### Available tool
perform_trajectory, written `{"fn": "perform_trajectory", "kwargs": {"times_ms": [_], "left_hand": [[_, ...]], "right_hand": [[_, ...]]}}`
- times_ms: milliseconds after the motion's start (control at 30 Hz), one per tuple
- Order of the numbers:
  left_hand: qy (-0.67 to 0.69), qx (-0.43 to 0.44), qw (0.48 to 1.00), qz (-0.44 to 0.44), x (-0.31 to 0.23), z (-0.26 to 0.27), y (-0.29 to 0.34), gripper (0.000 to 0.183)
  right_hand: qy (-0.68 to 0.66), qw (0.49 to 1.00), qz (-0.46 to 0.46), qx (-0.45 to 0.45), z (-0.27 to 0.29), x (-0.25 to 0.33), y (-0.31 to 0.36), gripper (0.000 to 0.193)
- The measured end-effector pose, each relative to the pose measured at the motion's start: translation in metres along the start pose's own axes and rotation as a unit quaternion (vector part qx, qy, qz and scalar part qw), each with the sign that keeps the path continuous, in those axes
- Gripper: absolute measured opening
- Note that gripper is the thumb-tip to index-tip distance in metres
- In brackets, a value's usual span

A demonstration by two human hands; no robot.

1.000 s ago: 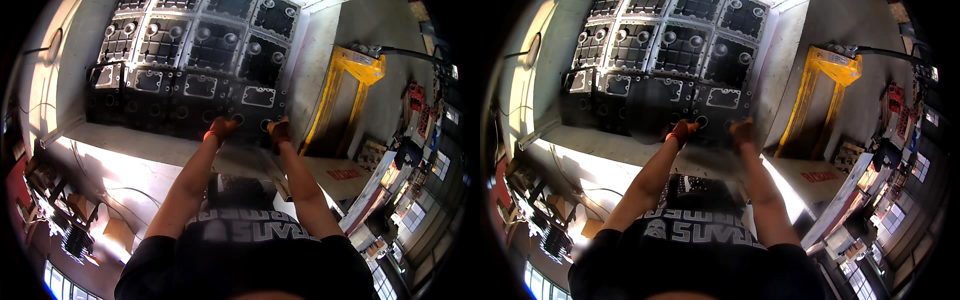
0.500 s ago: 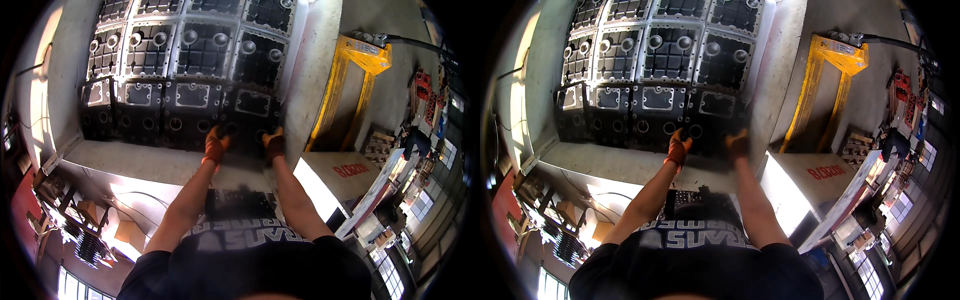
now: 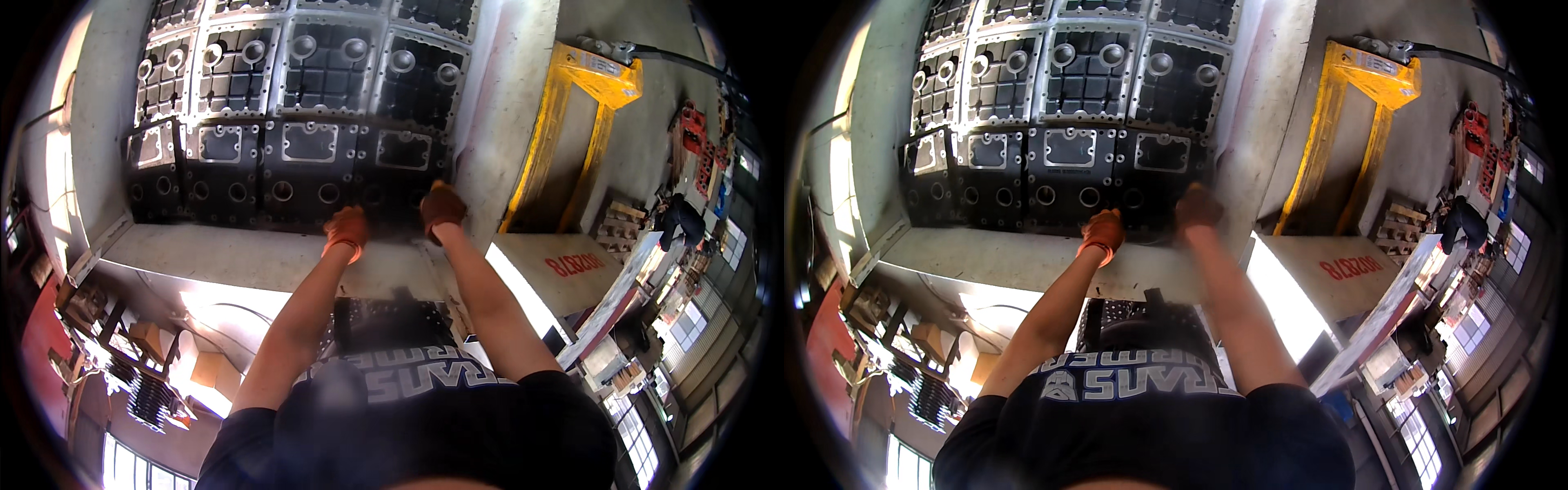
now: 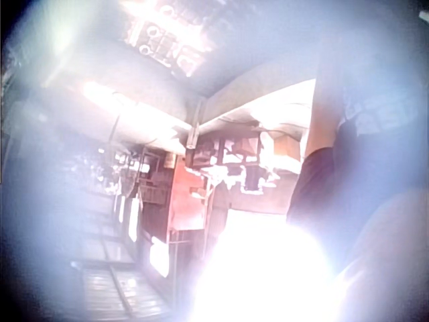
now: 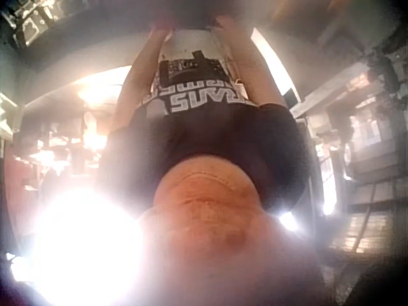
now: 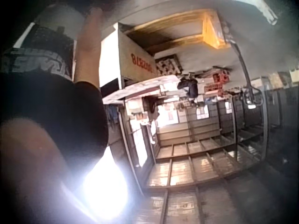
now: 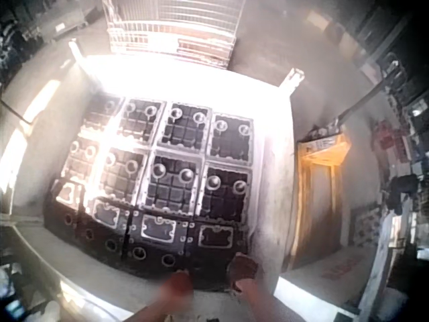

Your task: The person picks up metal plates from a crate, places them on a metal workbench for processing, and luego places them inside a large red metal structure. The person then uses a hand tool to perform a task on a metal plate on the workbench before returning it to the crate.

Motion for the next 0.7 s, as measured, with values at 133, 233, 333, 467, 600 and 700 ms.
{"fn": "perform_trajectory", "kwargs": {"times_ms": [133, 233, 333, 467, 600, 700], "left_hand": [[0.047, -0.101, 0.993, -0.04, 0.04, 0.017, 0.023, 0.026], [0.032, -0.144, 0.986, -0.077, 0.067, 0.03, 0.06, 0.024], [0.026, -0.148, 0.986, -0.075, 0.091, 0.021, 0.089, 0.024], [0.041, -0.203, 0.963, -0.171, 0.089, 0.047, 0.136, 0.024], [0.107, -0.219, 0.949, -0.202, 0.097, 0.046, 0.148, 0.035], [0.172, -0.276, 0.913, -0.247, 0.103, 0.038, 0.144, 0.031]], "right_hand": [[0.112, 0.968, 0.19, -0.117, 0.053, 0.051, -0.035, 0.033], [0.145, 0.948, 0.258, -0.121, 0.012, 0.047, -0.057, 0.035], [0.148, 0.963, 0.217, -0.057, 0.008, 0.046, -0.048, 0.04], [0.054, 0.993, 0.087, 0.059, 0.115, 0.056, 0.006, 0.038], [-0.062, 0.935, 0.191, -0.292, 0.146, -0.022, 0.047, 0.022], [-0.419, 0.845, 0.065, -0.327, 0.21, -0.089, 0.136, 0.021]]}}
Point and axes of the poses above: each hand's wrist, its own y-axis away from the middle knuckle, its own z-axis out of the back of the hand, x = y × z, the point moved 4 cm from there along -y, towards the middle knuckle, and after that the axes turned 10 degrees about -x, right-handed, at the moved point
